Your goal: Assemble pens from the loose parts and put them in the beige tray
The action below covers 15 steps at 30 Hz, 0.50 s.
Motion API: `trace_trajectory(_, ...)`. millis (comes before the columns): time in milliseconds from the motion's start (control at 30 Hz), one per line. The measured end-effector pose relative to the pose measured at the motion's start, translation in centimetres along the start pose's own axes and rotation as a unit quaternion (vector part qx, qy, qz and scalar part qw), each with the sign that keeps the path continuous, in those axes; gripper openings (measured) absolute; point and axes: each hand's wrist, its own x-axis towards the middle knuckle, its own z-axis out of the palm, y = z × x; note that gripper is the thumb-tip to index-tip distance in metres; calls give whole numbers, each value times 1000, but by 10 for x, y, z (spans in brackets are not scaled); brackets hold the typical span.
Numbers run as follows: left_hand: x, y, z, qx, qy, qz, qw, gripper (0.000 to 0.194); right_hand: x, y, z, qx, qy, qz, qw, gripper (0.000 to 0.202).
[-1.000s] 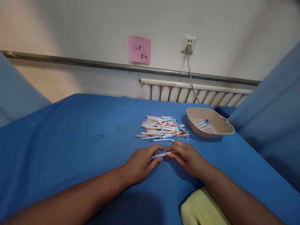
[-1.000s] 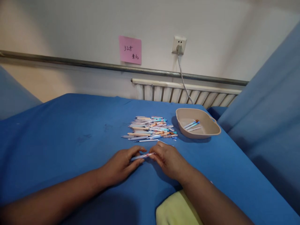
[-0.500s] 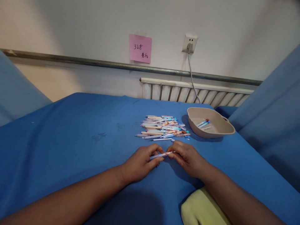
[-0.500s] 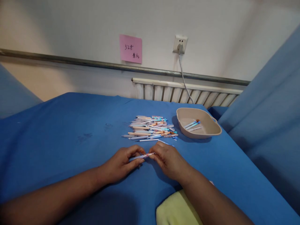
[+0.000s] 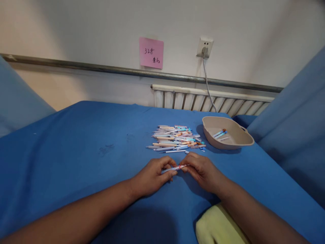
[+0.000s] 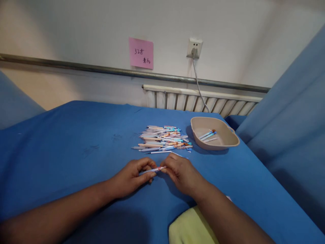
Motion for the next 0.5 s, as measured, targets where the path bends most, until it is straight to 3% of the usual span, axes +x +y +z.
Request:
trace_trajectory(200,-5,0,-2,131,24,44,990,20,-1,0,2,8,7,1,1000,12)
trace_trajectory(500,-7,-2,0,186,38,52,980,21,0,0,3,35,12,23,999,13)
